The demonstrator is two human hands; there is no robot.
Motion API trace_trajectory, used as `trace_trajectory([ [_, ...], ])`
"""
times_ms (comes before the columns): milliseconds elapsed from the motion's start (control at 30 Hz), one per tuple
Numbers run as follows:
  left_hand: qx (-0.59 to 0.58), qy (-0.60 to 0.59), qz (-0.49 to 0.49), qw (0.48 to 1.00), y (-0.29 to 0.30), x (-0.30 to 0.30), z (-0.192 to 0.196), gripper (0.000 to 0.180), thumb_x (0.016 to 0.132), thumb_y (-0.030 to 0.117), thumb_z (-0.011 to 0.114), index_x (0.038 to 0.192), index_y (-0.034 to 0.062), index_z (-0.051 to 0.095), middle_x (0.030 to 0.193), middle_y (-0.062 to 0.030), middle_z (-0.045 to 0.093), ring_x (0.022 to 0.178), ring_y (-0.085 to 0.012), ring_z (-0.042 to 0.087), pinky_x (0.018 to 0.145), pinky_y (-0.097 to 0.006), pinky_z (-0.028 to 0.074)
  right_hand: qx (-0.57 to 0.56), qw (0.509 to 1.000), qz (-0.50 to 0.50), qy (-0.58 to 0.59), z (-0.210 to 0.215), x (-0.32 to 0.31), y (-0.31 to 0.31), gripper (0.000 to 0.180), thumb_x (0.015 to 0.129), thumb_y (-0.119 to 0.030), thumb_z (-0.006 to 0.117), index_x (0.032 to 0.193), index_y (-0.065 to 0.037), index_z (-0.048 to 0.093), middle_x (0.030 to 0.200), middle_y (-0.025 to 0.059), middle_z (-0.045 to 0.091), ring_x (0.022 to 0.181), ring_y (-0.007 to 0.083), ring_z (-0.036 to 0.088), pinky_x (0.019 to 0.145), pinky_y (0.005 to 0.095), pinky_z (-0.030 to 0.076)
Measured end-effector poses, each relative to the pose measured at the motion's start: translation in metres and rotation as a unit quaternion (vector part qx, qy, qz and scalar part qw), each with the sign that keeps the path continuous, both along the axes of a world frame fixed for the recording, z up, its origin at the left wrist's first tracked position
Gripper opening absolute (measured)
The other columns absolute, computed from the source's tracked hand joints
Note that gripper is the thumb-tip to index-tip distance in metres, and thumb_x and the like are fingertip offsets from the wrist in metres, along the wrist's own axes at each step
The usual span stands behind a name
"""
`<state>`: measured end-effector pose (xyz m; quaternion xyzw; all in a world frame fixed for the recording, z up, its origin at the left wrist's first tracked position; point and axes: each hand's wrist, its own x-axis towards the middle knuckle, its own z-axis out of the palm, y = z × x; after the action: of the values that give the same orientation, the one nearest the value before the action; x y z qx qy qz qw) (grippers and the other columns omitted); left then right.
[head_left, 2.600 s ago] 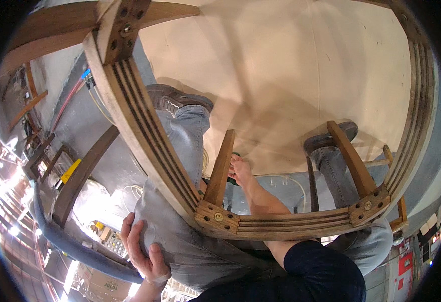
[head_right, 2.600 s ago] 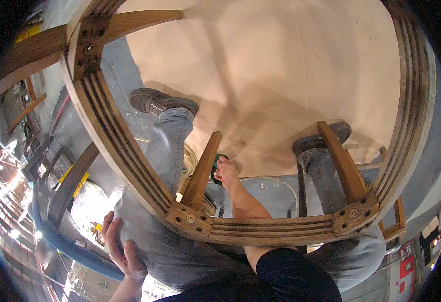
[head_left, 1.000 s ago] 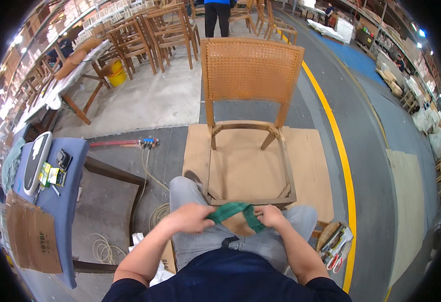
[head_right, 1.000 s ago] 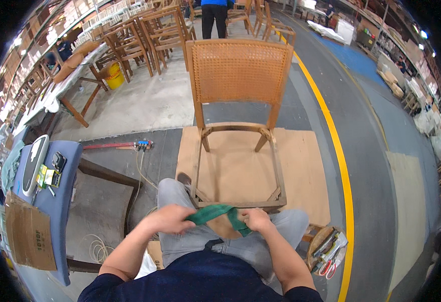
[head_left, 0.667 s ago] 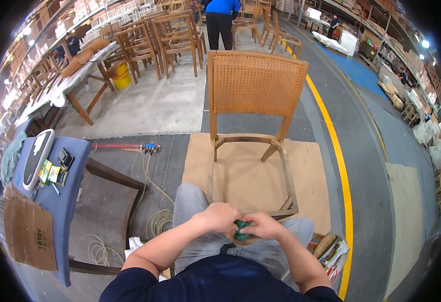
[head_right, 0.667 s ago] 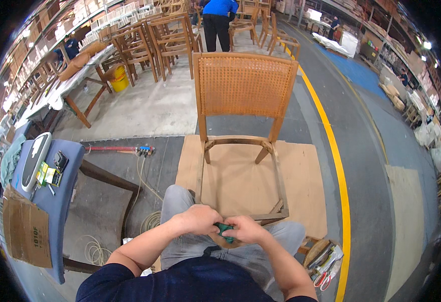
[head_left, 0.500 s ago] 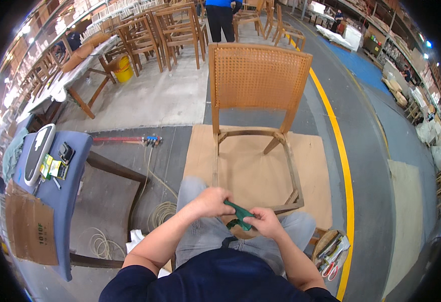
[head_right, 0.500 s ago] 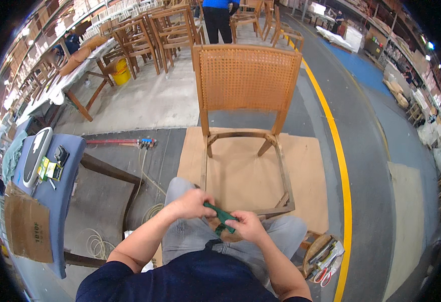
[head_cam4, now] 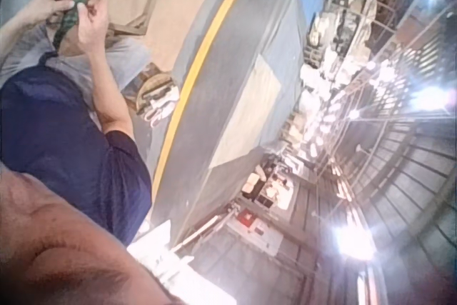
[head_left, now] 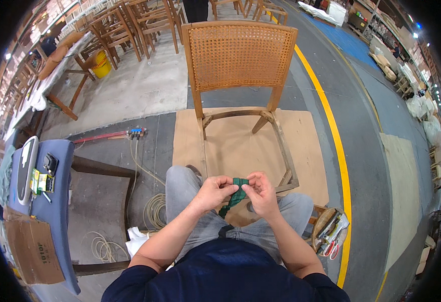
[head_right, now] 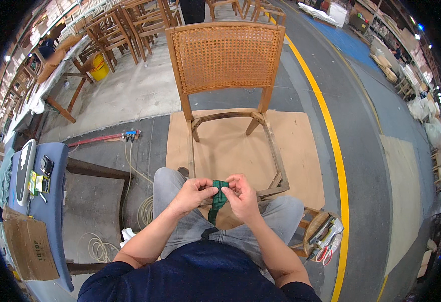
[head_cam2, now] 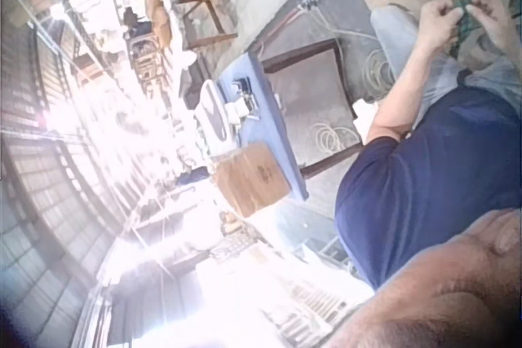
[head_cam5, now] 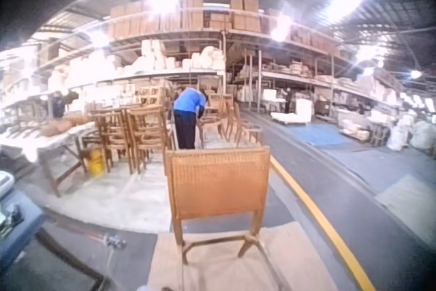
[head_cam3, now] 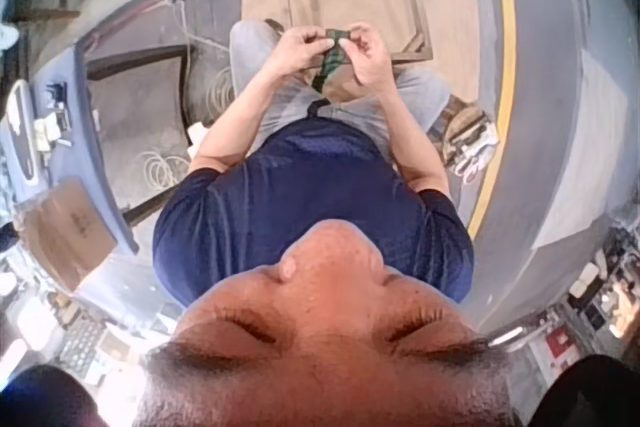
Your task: The person selects a wooden chair with a cane back and places it on a cardboard sheet. They then attach green webbing straps to the chair seat frame using a pneumatic nail gun, securing each strap in place.
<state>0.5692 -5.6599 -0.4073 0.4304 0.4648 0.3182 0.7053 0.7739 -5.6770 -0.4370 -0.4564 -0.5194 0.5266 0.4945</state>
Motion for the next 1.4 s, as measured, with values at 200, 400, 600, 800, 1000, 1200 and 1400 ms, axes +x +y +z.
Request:
trace_trajectory([
  [200, 0.013, -0.062, 0.103, 0.993, -0.006, -0.004, -0.02, 0.014, 0.101, 0.011, 0.071, 0.106, -0.0018, 0.07, 0.089, 0.0013, 0.069, 0.073, -0.0033, 0.057, 0.063, -0.022, 0.046, 0.045, 0.991, 0.014, -0.125, 0.02, -0.019, 0.008, 0.017, 0.095, -0.002, 0.073, 0.111, -0.002, 0.071, 0.094, 0.0074, 0.073, 0.086, 0.0149, 0.068, 0.08, 0.0303, 0.056],
  [400, 0.093, -0.017, 0.177, 0.98, -0.004, 0.003, -0.023, 0.01, 0.099, 0.008, 0.07, 0.107, 0.0007, 0.07, 0.091, -0.0044, 0.073, 0.077, -0.0078, 0.065, 0.066, -0.025, 0.051, 0.129, 0.962, 0.018, -0.242, 0.028, -0.023, 0.023, 0.014, 0.093, -0.007, 0.074, 0.107, -0.004, 0.073, 0.095, 0.0126, 0.072, 0.083, 0.0263, 0.07, 0.075, 0.0354, 0.055],
  [600, 0.278, 0.251, 0.168, 0.912, 0.012, -0.004, -0.021, 0.014, 0.092, 0.011, 0.077, 0.104, 0.0055, 0.072, 0.096, -0.0087, 0.073, 0.088, -0.0249, 0.069, 0.08, -0.036, 0.055, 0.17, 0.939, 0.052, -0.294, 0.018, -0.025, 0.056, 0.015, 0.089, -0.004, 0.076, 0.104, -0.003, 0.073, 0.094, 0.013, 0.069, 0.087, 0.0285, 0.069, 0.075, 0.0365, 0.054],
  [800, 0.375, 0.307, 0.183, 0.856, 0.064, -0.013, -0.056, 0.011, 0.09, 0.014, 0.077, 0.096, 0.0058, 0.072, 0.088, -0.0131, 0.065, 0.088, -0.0356, 0.063, 0.077, -0.046, 0.051, 0.223, 0.91, 0.068, -0.342, 0.006, -0.039, 0.113, 0.008, 0.091, -0.004, 0.073, 0.098, -0.004, 0.073, 0.093, 0.0128, 0.068, 0.089, 0.0314, 0.067, 0.075, 0.0413, 0.054],
  [1000, 0.235, 0.272, 0.209, 0.909, 0.153, -0.033, -0.092, 0.021, 0.096, 0.017, 0.07, 0.11, 0.0017, 0.07, 0.109, -0.0202, 0.072, 0.107, -0.0393, 0.068, 0.09, -0.047, 0.053, 0.187, 0.901, 0.123, -0.373, -0.024, -0.063, 0.219, 0.009, 0.094, -0.01, 0.07, 0.099, -0.004, 0.073, 0.094, 0.0163, 0.068, 0.089, 0.0365, 0.065, 0.079, 0.0449, 0.052],
  [1200, 0.004, 0.379, 0.31, 0.872, 0.228, -0.044, -0.211, 0.065, 0.104, 0.042, 0.059, 0.153, 0.0025, 0.04, 0.131, -0.0333, 0.064, 0.123, -0.0494, 0.062, 0.106, -0.053, 0.047, 0.067, 0.892, 0.124, -0.43, -0.096, -0.088, 0.35, 0.011, 0.094, -0.013, 0.068, 0.1, -0.009, 0.076, 0.097, 0.0164, 0.07, 0.098, 0.0379, 0.067, 0.087, 0.0473, 0.053],
  [1400, -0.099, 0.316, 0.231, 0.915, 0.218, -0.038, -0.189, 0.07, 0.106, 0.045, 0.052, 0.158, 0.0011, 0.032, 0.145, -0.0383, 0.052, 0.133, -0.0515, 0.055, 0.111, -0.052, 0.045, 0.004, 0.878, 0.126, -0.461, -0.147, -0.111, 0.407, 0.011, 0.093, -0.015, 0.071, 0.097, -0.008, 0.078, 0.106, 0.016, 0.069, 0.104, 0.0362, 0.067, 0.092, 0.0477, 0.053],
])
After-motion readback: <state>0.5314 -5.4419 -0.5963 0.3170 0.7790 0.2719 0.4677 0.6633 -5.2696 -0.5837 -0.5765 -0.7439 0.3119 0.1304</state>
